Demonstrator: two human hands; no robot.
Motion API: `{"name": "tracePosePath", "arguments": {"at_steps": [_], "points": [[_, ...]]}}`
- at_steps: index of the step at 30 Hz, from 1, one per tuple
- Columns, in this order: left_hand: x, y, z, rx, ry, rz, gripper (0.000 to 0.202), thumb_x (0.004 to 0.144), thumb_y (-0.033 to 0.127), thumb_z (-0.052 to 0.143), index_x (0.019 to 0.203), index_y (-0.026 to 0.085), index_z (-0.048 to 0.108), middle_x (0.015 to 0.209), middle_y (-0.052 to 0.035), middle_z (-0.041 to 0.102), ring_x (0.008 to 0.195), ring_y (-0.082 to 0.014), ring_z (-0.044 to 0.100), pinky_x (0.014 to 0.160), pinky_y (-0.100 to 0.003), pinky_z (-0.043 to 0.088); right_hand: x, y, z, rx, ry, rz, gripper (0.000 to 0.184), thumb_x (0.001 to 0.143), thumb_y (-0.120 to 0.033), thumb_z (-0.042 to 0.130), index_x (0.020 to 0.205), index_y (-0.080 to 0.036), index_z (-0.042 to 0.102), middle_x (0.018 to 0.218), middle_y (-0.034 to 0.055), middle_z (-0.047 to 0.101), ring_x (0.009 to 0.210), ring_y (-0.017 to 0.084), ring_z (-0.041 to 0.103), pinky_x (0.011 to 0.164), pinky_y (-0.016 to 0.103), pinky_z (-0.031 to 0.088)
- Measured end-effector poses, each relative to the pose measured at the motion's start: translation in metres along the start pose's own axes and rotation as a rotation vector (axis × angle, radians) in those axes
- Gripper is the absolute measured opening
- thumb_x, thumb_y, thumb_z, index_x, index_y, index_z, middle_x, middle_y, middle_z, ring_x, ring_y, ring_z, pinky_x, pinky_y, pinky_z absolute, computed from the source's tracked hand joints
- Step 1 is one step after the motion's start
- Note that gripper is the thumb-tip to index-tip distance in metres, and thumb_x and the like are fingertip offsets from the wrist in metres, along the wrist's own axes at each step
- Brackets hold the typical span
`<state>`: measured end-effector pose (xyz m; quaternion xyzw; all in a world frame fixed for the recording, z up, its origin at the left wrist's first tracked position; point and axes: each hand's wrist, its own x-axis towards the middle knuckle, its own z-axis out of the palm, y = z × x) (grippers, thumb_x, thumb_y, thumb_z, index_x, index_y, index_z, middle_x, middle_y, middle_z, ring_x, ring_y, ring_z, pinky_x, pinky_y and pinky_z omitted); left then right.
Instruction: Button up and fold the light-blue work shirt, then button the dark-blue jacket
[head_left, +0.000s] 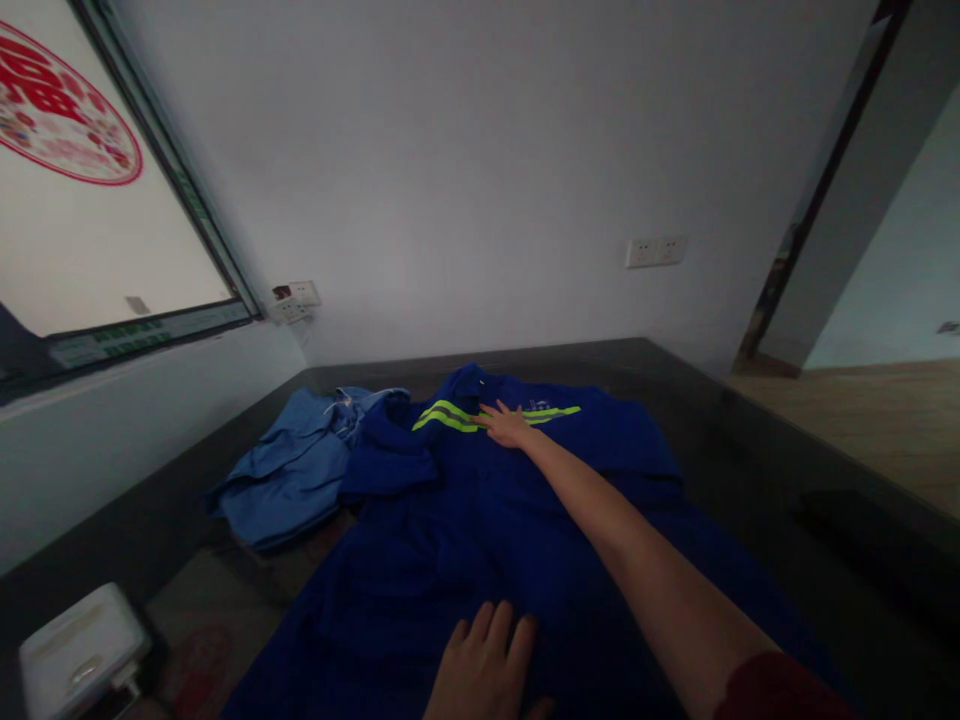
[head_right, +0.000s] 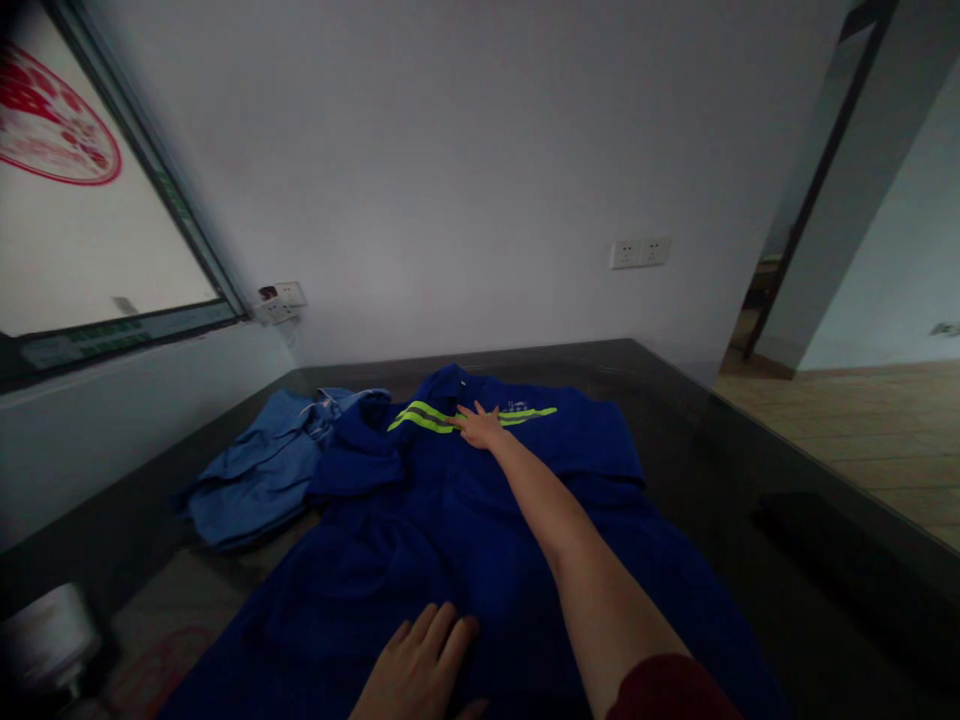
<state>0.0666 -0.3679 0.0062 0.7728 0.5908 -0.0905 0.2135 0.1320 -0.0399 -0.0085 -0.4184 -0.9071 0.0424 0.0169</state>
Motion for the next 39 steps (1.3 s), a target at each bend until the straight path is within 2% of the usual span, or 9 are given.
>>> {"name": "tracePosePath", "arguments": {"at_steps": [4, 9, 13, 17, 21, 24, 28, 33, 39], "points": [[-0.004, -0.003, -0.005, -0.010, -0.033, 0.038, 0.055, 0.082, 0.032, 0.051, 0.135, 0.028, 0.039, 0.137, -0.0115, 0.045, 0.128, -0.0333, 0.038, 0.104, -0.052, 0.034, 0.006, 0.003, 0.000, 0.004, -0.034, 0.080, 0.049, 0.094, -0.030, 0.034, 0.141, -0.043, 0.032, 0.153, 0.0012, 0.027, 0.135, 0.038, 0.027, 0.095, 0.075, 0.024], [-0.013, -0.023, -0.018, 0.044, 0.072, 0.094, 0.046, 0.078, 0.015, 0.046, 0.123, 0.027, 0.046, 0.126, -0.0079, 0.052, 0.115, -0.0261, 0.048, 0.098, -0.043, 0.039, -0.009, 0.025, -0.004, -0.025, -0.017, 0.232, 0.051, 0.093, -0.022, 0.032, 0.140, -0.041, 0.035, 0.148, 0.0058, 0.035, 0.131, 0.040, 0.033, 0.093, 0.073, 0.029], [-0.010, -0.065, -0.033, 0.119, 0.147, 0.033, 0.047, 0.075, 0.006, 0.041, 0.116, 0.025, 0.050, 0.124, -0.0065, 0.053, 0.112, -0.0236, 0.050, 0.096, -0.040, 0.039, -0.037, 0.052, -0.011, -0.057, -0.010, 0.343, 0.055, 0.091, -0.014, 0.033, 0.141, -0.037, 0.036, 0.140, 0.0124, 0.043, 0.124, 0.037, 0.045, 0.092, 0.062, 0.040], [0.000, -0.117, -0.053, 0.215, 0.226, -0.046, 0.042, 0.078, 0.006, 0.039, 0.113, 0.024, 0.053, 0.120, -0.0068, 0.056, 0.109, -0.0238, 0.052, 0.092, -0.039, 0.040, -0.069, 0.073, -0.018, -0.085, -0.024, 0.387, 0.053, 0.090, -0.014, 0.034, 0.138, -0.034, 0.042, 0.132, 0.0140, 0.051, 0.113, 0.032, 0.057, 0.088, 0.049, 0.047], [0.013, -0.162, -0.066, 0.200, 0.317, -0.103, 0.045, 0.078, 0.005, 0.039, 0.119, 0.021, 0.050, 0.117, -0.0081, 0.057, 0.111, -0.0215, 0.052, 0.095, -0.034, 0.040, -0.097, 0.078, -0.024, -0.124, -0.057, 0.410, 0.049, 0.088, -0.016, 0.041, 0.134, -0.030, 0.049, 0.125, 0.0152, 0.057, 0.108, 0.031, 0.060, 0.084, 0.044, 0.049], [0.018, -0.182, -0.069, 0.206, 0.381, -0.175, 0.048, 0.079, 0.007, 0.042, 0.125, 0.019, 0.047, 0.122, -0.0112, 0.053, 0.116, -0.0227, 0.050, 0.097, -0.034, 0.039, -0.118, 0.073, -0.027, -0.153, -0.078, 0.439, 0.048, 0.085, -0.015, 0.044, 0.131, -0.027, 0.054, 0.117, 0.0165, 0.063, 0.103, 0.031, 0.063, 0.082, 0.043, 0.050], [0.021, -0.187, -0.066, 0.256, 0.405, -0.236, 0.035, 0.085, 0.014, 0.038, 0.116, 0.017, 0.055, 0.111, -0.0130, 0.055, 0.106, -0.0241, 0.054, 0.093, -0.037, 0.042, -0.151, 0.061, -0.026, -0.188, -0.097, 0.470, 0.043, 0.085, -0.013, 0.043, 0.125, -0.021, 0.059, 0.110, 0.0186, 0.066, 0.099, 0.030, 0.065, 0.079, 0.043, 0.051], [0.036, -0.175, -0.063, 0.270, 0.438, -0.219, 0.042, 0.086, 0.011, 0.035, 0.122, 0.022, 0.052, 0.114, -0.0124, 0.054, 0.105, -0.0253, 0.054, 0.088, -0.038, 0.044, -0.199, 0.046, -0.019, -0.207, -0.098, 0.542, 0.045, 0.089, -0.010, 0.034, 0.127, -0.014, 0.056, 0.106, 0.0218, 0.067, 0.094, 0.031, 0.067, 0.075, 0.043, 0.052], [0.096, -0.144, -0.069, 0.176, 0.527, 0.023, 0.051, 0.082, 0.002, 0.031, 0.125, 0.020, 0.050, 0.119, -0.0131, 0.053, 0.109, -0.0237, 0.052, 0.092, -0.036, 0.042, -0.237, 0.040, -0.019, -0.202, -0.102, 0.630, 0.045, 0.089, -0.008, 0.032, 0.127, -0.009, 0.056, 0.108, 0.0245, 0.065, 0.093, 0.033, 0.067, 0.072, 0.044, 0.053]]}}
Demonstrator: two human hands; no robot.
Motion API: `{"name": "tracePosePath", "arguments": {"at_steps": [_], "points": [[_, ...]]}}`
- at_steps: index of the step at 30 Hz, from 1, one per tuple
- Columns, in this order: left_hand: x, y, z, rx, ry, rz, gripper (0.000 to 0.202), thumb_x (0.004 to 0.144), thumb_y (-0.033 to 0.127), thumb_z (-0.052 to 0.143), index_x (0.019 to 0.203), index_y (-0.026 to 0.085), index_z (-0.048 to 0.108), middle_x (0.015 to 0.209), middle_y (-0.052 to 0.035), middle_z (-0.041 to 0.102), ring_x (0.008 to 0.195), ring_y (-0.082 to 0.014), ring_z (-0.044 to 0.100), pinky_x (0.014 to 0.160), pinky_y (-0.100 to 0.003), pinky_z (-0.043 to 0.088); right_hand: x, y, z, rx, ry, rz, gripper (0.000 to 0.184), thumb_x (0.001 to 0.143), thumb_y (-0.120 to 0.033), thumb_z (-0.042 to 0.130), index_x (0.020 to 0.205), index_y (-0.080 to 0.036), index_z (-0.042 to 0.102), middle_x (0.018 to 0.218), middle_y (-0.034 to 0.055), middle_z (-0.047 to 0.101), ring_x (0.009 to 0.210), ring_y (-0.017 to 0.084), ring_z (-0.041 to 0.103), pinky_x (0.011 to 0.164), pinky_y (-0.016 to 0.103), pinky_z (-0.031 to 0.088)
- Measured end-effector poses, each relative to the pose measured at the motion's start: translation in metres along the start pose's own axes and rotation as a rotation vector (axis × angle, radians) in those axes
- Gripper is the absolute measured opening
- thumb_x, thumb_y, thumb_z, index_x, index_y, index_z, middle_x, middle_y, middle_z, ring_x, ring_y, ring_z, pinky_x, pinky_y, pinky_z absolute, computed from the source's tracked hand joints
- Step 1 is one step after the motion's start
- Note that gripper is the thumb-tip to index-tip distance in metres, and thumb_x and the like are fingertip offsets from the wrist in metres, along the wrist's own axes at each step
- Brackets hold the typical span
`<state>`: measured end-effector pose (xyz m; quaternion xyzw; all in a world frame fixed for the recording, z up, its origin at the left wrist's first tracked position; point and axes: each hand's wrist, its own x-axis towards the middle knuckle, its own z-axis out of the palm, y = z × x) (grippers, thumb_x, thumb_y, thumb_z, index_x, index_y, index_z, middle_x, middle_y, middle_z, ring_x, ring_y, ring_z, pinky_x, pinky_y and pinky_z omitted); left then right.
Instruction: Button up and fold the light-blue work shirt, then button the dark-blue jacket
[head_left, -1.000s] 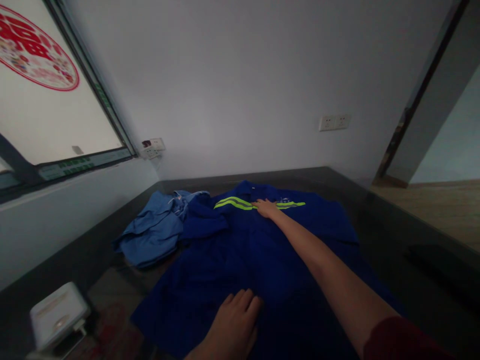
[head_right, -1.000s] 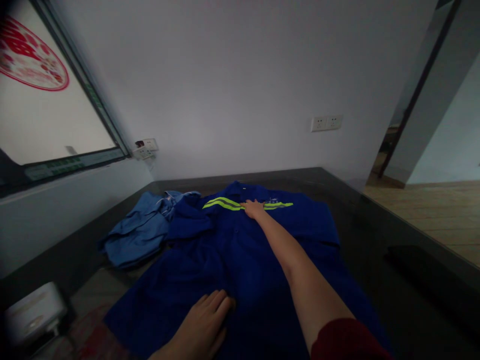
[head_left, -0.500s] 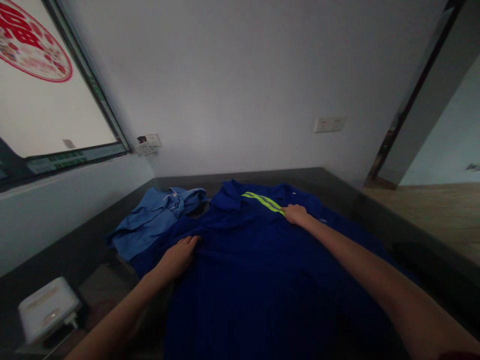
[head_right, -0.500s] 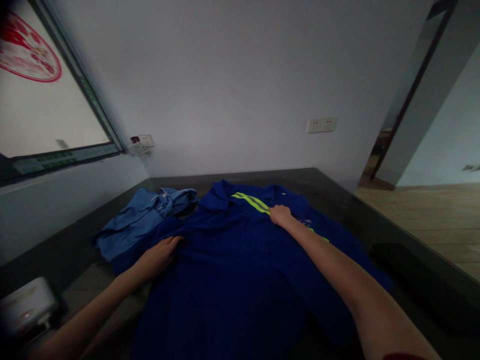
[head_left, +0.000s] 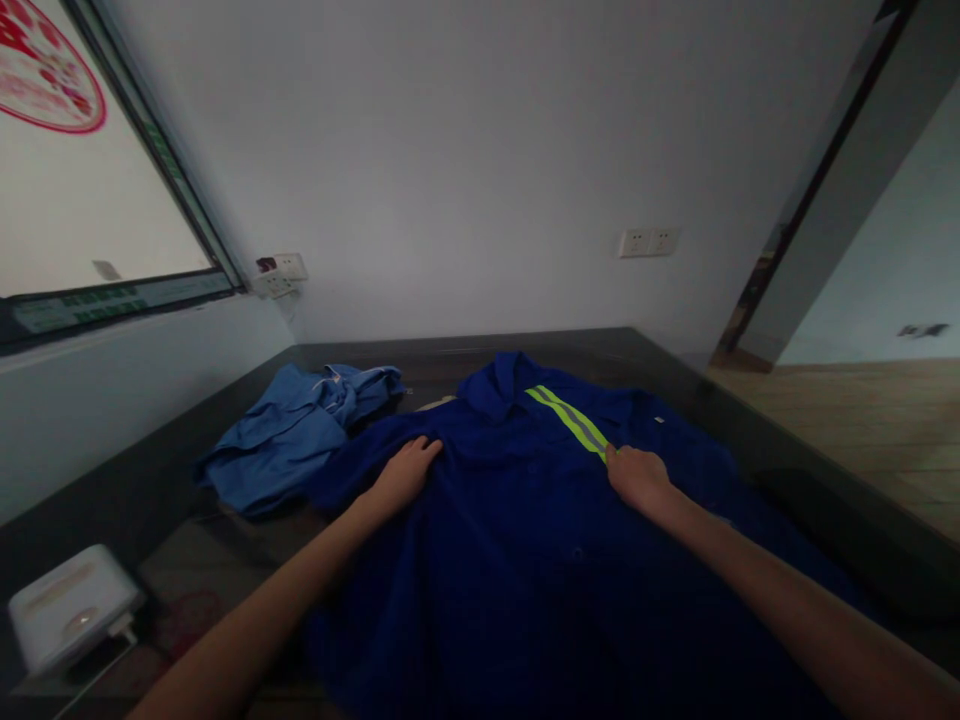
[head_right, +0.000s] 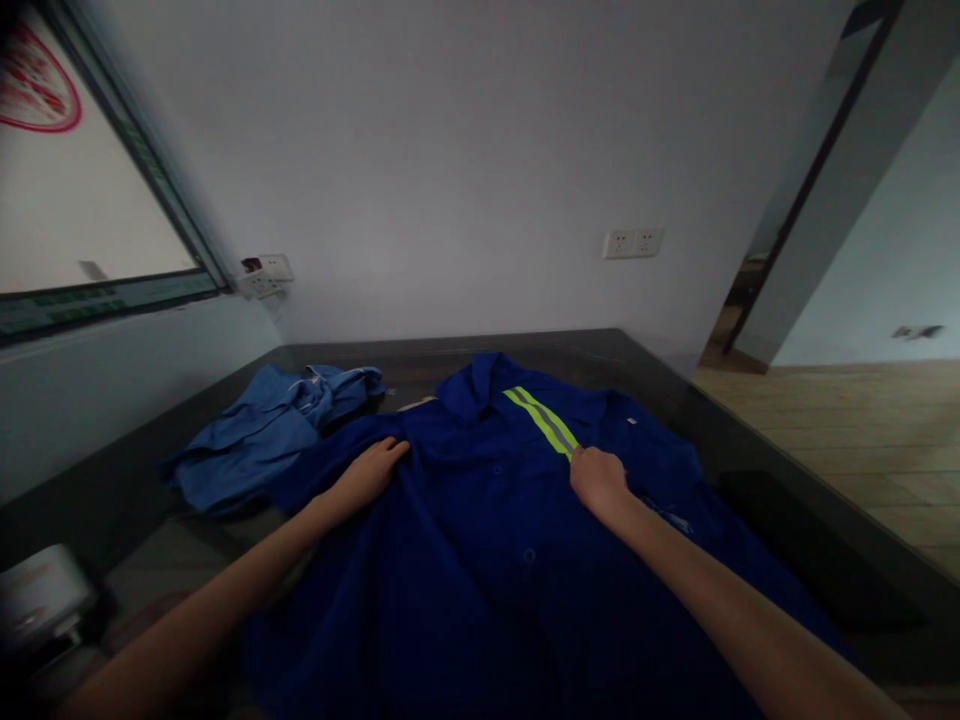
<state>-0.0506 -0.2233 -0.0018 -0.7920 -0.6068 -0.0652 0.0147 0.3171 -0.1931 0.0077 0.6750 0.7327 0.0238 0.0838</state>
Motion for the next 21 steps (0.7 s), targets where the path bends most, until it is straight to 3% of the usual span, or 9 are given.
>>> {"name": "tracePosePath", "arguments": {"at_steps": [6, 10, 13, 16, 18, 21], "points": [[0.075, 0.024, 0.023, -0.167, 0.089, 0.261, 0.047, 0.079, 0.001, 0.035, 0.120, 0.016, 0.053, 0.121, -0.0129, 0.053, 0.114, -0.0221, 0.049, 0.101, -0.034, 0.036, -0.002, 0.008, -0.003, 0.036, 0.003, 0.126, 0.044, 0.090, -0.006, 0.029, 0.124, -0.004, 0.056, 0.106, 0.0261, 0.065, 0.095, 0.032, 0.066, 0.073, 0.042, 0.053], [0.100, 0.002, 0.025, -0.152, 0.084, 0.280, 0.039, 0.082, 0.004, 0.038, 0.113, 0.019, 0.056, 0.120, -0.0104, 0.053, 0.113, -0.0216, 0.049, 0.100, -0.034, 0.038, 0.014, 0.012, -0.005, 0.060, -0.021, 0.229, 0.042, 0.088, -0.004, 0.030, 0.119, 0.001, 0.059, 0.102, 0.0286, 0.065, 0.098, 0.034, 0.065, 0.073, 0.044, 0.053], [0.097, -0.033, 0.017, -0.143, 0.072, 0.241, 0.041, 0.076, -0.001, 0.036, 0.104, 0.019, 0.059, 0.110, -0.0094, 0.057, 0.106, -0.0220, 0.052, 0.095, -0.034, 0.041, 0.028, 0.016, -0.007, 0.072, -0.052, 0.251, 0.038, 0.086, -0.006, 0.036, 0.111, 0.001, 0.064, 0.098, 0.0282, 0.067, 0.096, 0.035, 0.065, 0.070, 0.045, 0.053], [0.079, -0.068, 0.008, -0.143, 0.030, 0.226, 0.041, 0.069, -0.004, 0.036, 0.094, 0.018, 0.061, 0.099, -0.0061, 0.058, 0.096, -0.0203, 0.055, 0.088, -0.032, 0.044, 0.034, 0.027, -0.010, 0.085, -0.042, 0.184, 0.031, 0.085, -0.010, 0.045, 0.102, -0.006, 0.070, 0.099, 0.0249, 0.068, 0.099, 0.035, 0.064, 0.075, 0.045, 0.050], [0.062, -0.085, 0.004, -0.158, 0.015, 0.207, 0.042, 0.065, -0.004, 0.035, 0.092, 0.017, 0.060, 0.097, -0.0055, 0.057, 0.093, -0.0197, 0.055, 0.088, -0.032, 0.044, 0.034, 0.039, -0.012, 0.107, -0.018, 0.104, 0.027, 0.082, -0.015, 0.053, 0.104, -0.012, 0.070, 0.105, 0.0204, 0.068, 0.102, 0.034, 0.063, 0.079, 0.043, 0.048], [0.038, -0.101, 0.000, -0.189, 0.001, 0.191, 0.044, 0.062, -0.002, 0.035, 0.093, 0.017, 0.060, 0.098, -0.0050, 0.057, 0.094, -0.0194, 0.055, 0.089, -0.032, 0.044, 0.034, 0.058, -0.013, 0.164, 0.010, -0.004, 0.036, 0.075, -0.026, 0.065, 0.112, -0.021, 0.066, 0.110, 0.0130, 0.067, 0.103, 0.029, 0.062, 0.081, 0.035, 0.047]]}}
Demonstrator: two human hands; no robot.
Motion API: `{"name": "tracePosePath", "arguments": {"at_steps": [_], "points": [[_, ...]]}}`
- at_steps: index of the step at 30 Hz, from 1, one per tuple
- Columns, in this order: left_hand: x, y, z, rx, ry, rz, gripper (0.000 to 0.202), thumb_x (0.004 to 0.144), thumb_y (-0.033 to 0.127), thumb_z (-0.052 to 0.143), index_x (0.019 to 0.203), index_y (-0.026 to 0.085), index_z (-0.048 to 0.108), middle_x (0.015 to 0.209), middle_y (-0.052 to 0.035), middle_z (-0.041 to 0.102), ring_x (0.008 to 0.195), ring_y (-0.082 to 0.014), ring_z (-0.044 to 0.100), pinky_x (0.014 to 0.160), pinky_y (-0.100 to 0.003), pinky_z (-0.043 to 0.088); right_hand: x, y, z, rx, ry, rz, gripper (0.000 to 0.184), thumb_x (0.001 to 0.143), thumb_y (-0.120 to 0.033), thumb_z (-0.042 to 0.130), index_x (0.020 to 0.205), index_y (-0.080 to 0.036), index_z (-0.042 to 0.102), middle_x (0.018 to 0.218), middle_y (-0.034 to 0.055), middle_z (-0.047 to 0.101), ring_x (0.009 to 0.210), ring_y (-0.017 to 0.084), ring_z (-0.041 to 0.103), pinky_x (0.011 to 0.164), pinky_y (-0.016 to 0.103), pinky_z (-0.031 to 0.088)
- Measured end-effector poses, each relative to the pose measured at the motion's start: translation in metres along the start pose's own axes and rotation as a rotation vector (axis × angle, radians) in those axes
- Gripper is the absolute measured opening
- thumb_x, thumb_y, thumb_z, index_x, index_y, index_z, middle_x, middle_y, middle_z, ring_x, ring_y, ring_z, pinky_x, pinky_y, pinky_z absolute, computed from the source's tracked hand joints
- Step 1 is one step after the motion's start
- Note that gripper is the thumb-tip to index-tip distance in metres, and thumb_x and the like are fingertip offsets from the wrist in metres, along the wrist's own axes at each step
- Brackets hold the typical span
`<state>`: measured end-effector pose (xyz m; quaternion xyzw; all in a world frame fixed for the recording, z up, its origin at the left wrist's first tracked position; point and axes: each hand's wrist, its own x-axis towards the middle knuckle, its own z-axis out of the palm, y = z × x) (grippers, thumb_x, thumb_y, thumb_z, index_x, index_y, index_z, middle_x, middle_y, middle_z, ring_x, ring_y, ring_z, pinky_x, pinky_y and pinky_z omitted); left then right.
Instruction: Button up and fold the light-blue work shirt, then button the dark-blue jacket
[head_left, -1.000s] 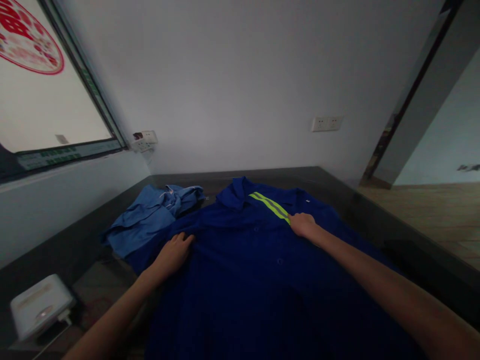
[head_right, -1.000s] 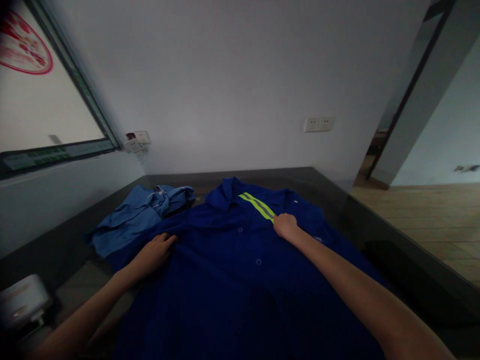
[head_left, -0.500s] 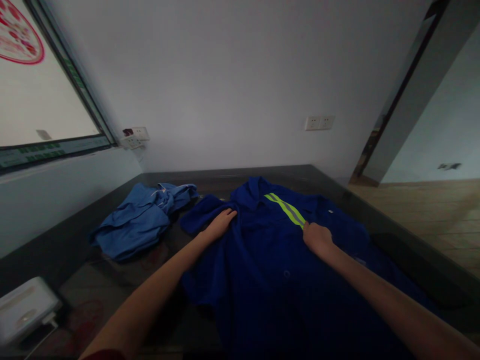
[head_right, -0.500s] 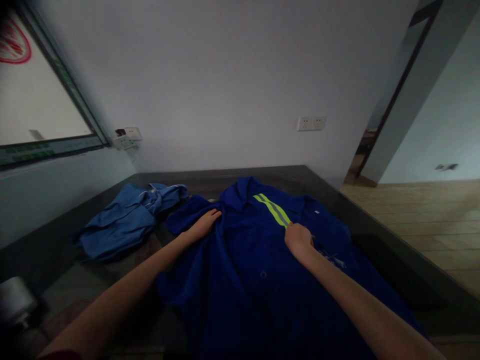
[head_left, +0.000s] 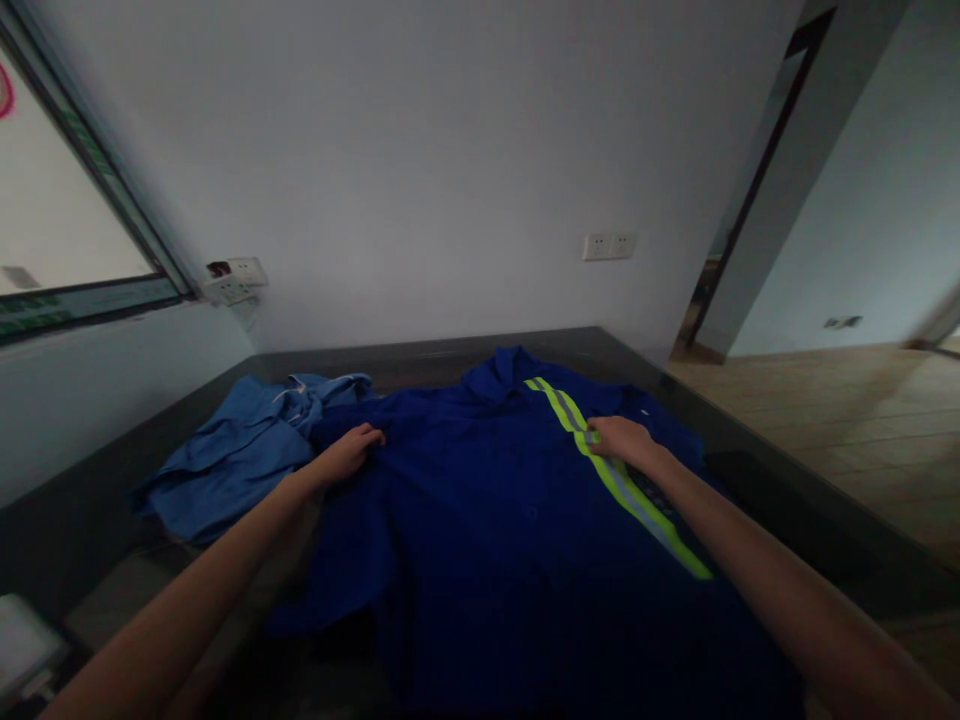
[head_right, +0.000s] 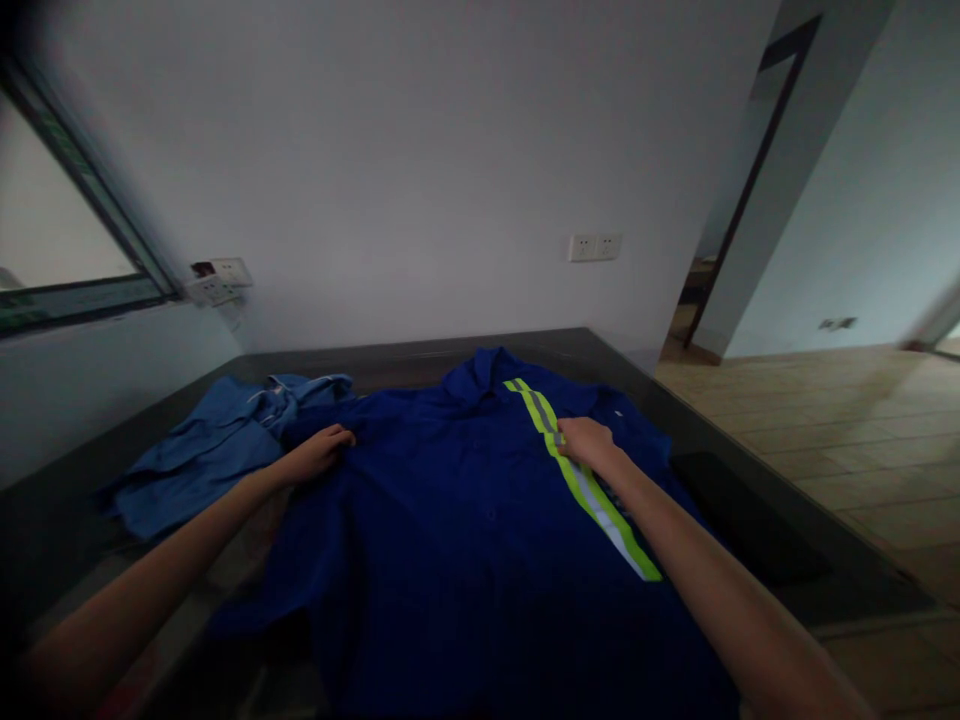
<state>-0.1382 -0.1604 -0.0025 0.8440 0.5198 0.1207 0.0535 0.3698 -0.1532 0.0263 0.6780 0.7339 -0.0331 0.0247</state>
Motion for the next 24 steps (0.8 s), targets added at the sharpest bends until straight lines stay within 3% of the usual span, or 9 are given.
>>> {"name": "tracePosePath", "arguments": {"at_steps": [6, 11, 15, 24], "points": [[-0.037, -0.008, 0.001, 0.040, -0.043, -0.075, 0.042, 0.064, 0.003, 0.039, 0.098, 0.019, 0.058, 0.099, -0.0058, 0.059, 0.094, -0.0219, 0.055, 0.089, -0.036, 0.044, 0.013, 0.017, 0.004, 0.187, 0.076, -0.134, 0.032, 0.073, -0.024, 0.068, 0.103, -0.016, 0.068, 0.109, 0.0101, 0.067, 0.103, 0.025, 0.061, 0.083, 0.027, 0.045], [-0.063, -0.002, 0.023, 0.136, 0.129, -0.195, 0.034, 0.083, 0.024, 0.041, 0.115, 0.018, 0.053, 0.111, -0.0104, 0.056, 0.102, -0.0261, 0.053, 0.094, -0.042, 0.042, 0.021, 0.010, 0.024, 0.290, 0.089, -0.163, 0.035, 0.076, -0.027, 0.065, 0.108, -0.015, 0.066, 0.112, 0.0102, 0.067, 0.101, 0.022, 0.062, 0.085, 0.026, 0.044], [-0.074, 0.002, 0.033, 0.173, 0.183, -0.225, 0.048, 0.088, 0.044, 0.039, 0.128, 0.018, 0.046, 0.122, -0.0122, 0.053, 0.113, -0.0290, 0.050, 0.099, -0.045, 0.039, 0.024, 0.006, 0.038, 0.305, 0.104, -0.145, 0.040, 0.077, -0.030, 0.064, 0.114, -0.015, 0.064, 0.118, 0.0129, 0.064, 0.108, 0.027, 0.060, 0.090, 0.031, 0.043], [-0.086, -0.027, 0.008, 0.182, 0.079, -0.080, 0.055, 0.088, 0.048, 0.045, 0.133, 0.017, 0.044, 0.130, -0.0141, 0.051, 0.119, -0.0272, 0.049, 0.103, -0.043, 0.037, 0.016, 0.001, 0.034, 0.268, 0.043, -0.133, 0.040, 0.077, -0.024, 0.063, 0.116, -0.014, 0.063, 0.122, 0.0138, 0.062, 0.111, 0.026, 0.058, 0.092, 0.029, 0.042]]}}
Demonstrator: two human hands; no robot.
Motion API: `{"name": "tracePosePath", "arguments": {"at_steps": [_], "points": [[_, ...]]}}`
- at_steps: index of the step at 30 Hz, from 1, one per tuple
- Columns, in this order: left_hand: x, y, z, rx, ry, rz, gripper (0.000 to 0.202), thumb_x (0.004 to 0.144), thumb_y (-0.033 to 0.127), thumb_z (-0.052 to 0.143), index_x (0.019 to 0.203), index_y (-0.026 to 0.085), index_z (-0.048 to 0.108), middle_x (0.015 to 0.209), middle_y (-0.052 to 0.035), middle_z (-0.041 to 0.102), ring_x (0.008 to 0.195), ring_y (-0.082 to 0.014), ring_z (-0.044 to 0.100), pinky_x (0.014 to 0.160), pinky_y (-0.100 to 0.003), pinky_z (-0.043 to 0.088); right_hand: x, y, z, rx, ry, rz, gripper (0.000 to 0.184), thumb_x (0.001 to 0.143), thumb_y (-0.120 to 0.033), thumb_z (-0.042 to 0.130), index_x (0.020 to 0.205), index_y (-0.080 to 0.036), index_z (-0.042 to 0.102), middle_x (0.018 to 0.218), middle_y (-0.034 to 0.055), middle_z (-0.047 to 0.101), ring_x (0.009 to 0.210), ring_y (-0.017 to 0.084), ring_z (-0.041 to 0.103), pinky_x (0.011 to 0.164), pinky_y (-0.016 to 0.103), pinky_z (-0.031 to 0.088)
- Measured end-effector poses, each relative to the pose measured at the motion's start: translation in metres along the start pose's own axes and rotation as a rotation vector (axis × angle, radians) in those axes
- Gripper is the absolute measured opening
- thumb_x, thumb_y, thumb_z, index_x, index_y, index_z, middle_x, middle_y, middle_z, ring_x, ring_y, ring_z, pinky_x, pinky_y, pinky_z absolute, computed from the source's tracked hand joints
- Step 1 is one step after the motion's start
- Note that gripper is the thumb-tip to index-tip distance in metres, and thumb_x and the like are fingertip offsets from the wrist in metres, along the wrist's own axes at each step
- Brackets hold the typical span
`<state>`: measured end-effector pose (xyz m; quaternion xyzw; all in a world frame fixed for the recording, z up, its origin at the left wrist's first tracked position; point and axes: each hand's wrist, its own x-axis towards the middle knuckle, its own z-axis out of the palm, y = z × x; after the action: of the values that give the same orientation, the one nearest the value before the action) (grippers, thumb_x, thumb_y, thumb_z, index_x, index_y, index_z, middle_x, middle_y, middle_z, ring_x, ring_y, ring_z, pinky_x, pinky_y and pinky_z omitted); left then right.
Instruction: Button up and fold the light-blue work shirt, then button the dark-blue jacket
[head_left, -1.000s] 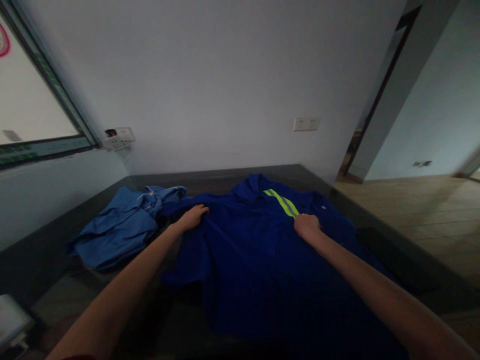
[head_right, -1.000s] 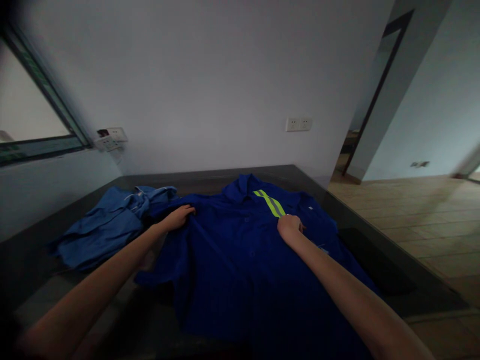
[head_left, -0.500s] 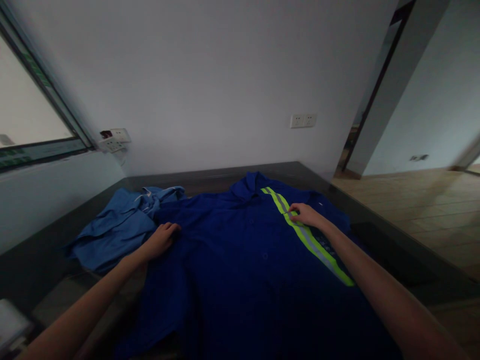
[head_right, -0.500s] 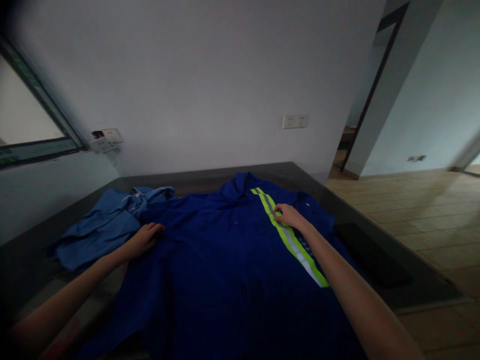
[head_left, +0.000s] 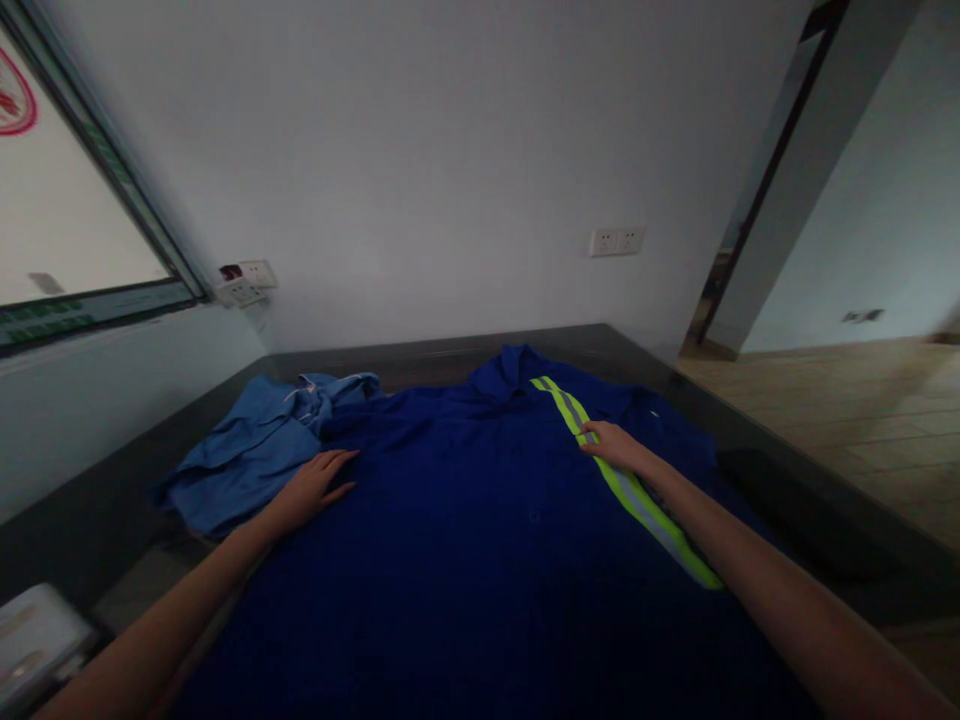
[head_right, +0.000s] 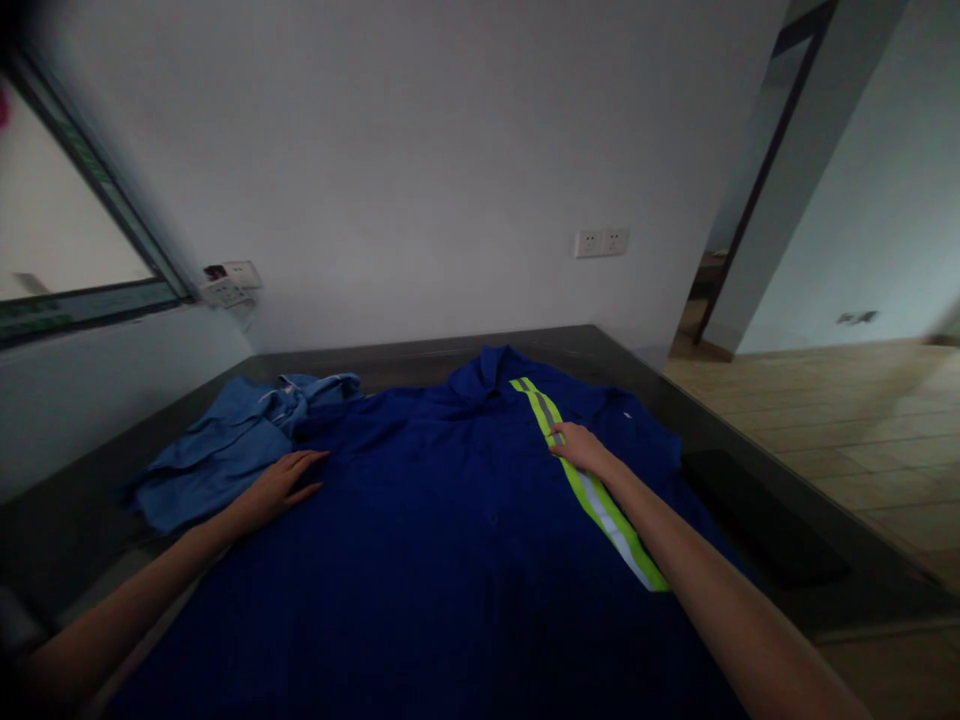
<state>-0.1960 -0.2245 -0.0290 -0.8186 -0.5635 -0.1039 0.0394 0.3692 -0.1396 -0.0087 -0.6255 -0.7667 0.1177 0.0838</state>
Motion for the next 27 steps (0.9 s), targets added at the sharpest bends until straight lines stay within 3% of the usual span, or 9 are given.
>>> {"name": "tracePosePath", "arguments": {"at_steps": [3, 5, 8, 11, 13, 15, 18, 22, 27], "points": [[0.008, 0.012, -0.017, 0.022, 0.000, 0.037, 0.055, 0.084, 0.045, 0.052, 0.133, 0.022, 0.044, 0.133, -0.0130, 0.048, 0.119, -0.0293, 0.049, 0.100, -0.046, 0.039, 0.000, -0.004, -0.006, -0.016, -0.019, 0.016, 0.039, 0.075, -0.022, 0.065, 0.113, -0.014, 0.065, 0.119, 0.0131, 0.064, 0.107, 0.025, 0.061, 0.089, 0.027, 0.044], [0.022, 0.037, -0.035, -0.001, 0.029, 0.078, 0.050, 0.083, 0.041, 0.054, 0.130, 0.025, 0.048, 0.135, -0.0110, 0.047, 0.121, -0.0297, 0.047, 0.100, -0.047, 0.039, -0.001, -0.007, -0.011, -0.026, -0.017, 0.039, 0.038, 0.075, -0.020, 0.064, 0.112, -0.014, 0.066, 0.117, 0.0131, 0.065, 0.103, 0.025, 0.063, 0.086, 0.029, 0.045], [0.054, 0.100, -0.063, -0.183, 0.061, 0.186, 0.033, 0.086, 0.035, 0.050, 0.116, 0.023, 0.058, 0.125, -0.0083, 0.055, 0.119, -0.0248, 0.049, 0.104, -0.043, 0.036, -0.006, -0.012, -0.013, -0.058, 0.014, 0.079, 0.040, 0.073, -0.017, 0.063, 0.113, -0.018, 0.065, 0.116, 0.0132, 0.064, 0.103, 0.029, 0.062, 0.083, 0.033, 0.046], [0.093, 0.179, -0.072, -0.446, 0.034, 0.264, 0.026, 0.088, 0.029, 0.048, 0.109, 0.023, 0.061, 0.112, -0.0044, 0.063, 0.106, -0.0191, 0.057, 0.097, -0.034, 0.042, -0.013, -0.018, -0.009, -0.068, 0.073, 0.057, 0.038, 0.073, -0.019, 0.065, 0.110, -0.019, 0.066, 0.116, 0.0127, 0.064, 0.105, 0.030, 0.061, 0.083, 0.033, 0.045], [0.119, 0.232, -0.060, -0.591, 0.011, 0.294, 0.023, 0.086, 0.023, 0.049, 0.103, 0.021, 0.064, 0.103, -0.0038, 0.067, 0.095, -0.0170, 0.061, 0.087, -0.029, 0.046, -0.014, -0.019, -0.002, -0.031, 0.115, 0.038, 0.032, 0.074, -0.023, 0.066, 0.106, -0.019, 0.068, 0.115, 0.0124, 0.065, 0.106, 0.029, 0.060, 0.085, 0.033, 0.044], [0.145, 0.277, -0.036, -0.668, -0.026, 0.337, 0.021, 0.084, 0.019, 0.050, 0.097, 0.020, 0.067, 0.095, -0.0033, 0.069, 0.086, -0.0162, 0.063, 0.080, -0.027, 0.047, -0.012, -0.018, 0.004, 0.007, 0.143, 0.044, 0.029, 0.075, -0.025, 0.065, 0.103, -0.019, 0.068, 0.113, 0.0117, 0.066, 0.107, 0.028, 0.059, 0.087, 0.032, 0.043], [0.178, 0.324, 0.009, -0.742, 0.023, 0.222, 0.021, 0.079, 0.010, 0.053, 0.090, 0.018, 0.068, 0.085, -0.0036, 0.070, 0.077, -0.0162, 0.063, 0.073, -0.026, 0.048, -0.008, -0.012, 0.009, 0.030, 0.158, 0.051, 0.029, 0.076, -0.026, 0.065, 0.104, -0.018, 0.068, 0.112, 0.0107, 0.066, 0.108, 0.026, 0.059, 0.088, 0.030, 0.043], [0.195, 0.344, 0.051, -0.776, 0.164, 0.026, 0.024, 0.078, 0.004, 0.049, 0.092, 0.016, 0.065, 0.085, -0.0063, 0.067, 0.078, -0.0167, 0.061, 0.074, -0.028, 0.048, -0.004, -0.004, 0.007, 0.109, 0.157, 0.020, 0.032, 0.077, -0.032, 0.064, 0.105, -0.016, 0.068, 0.109, 0.0096, 0.068, 0.103, 0.023, 0.062, 0.086, 0.027, 0.044], [0.184, 0.337, 0.063, -0.788, 0.224, 0.055, 0.024, 0.078, 0.004, 0.050, 0.095, 0.016, 0.062, 0.092, -0.0064, 0.062, 0.085, -0.0159, 0.059, 0.081, -0.028, 0.047, -0.002, 0.000, 0.005, 0.227, 0.169, -0.056, 0.034, 0.076, -0.037, 0.064, 0.100, -0.013, 0.070, 0.102, 0.0093, 0.070, 0.099, 0.024, 0.063, 0.084, 0.028, 0.045]]}}
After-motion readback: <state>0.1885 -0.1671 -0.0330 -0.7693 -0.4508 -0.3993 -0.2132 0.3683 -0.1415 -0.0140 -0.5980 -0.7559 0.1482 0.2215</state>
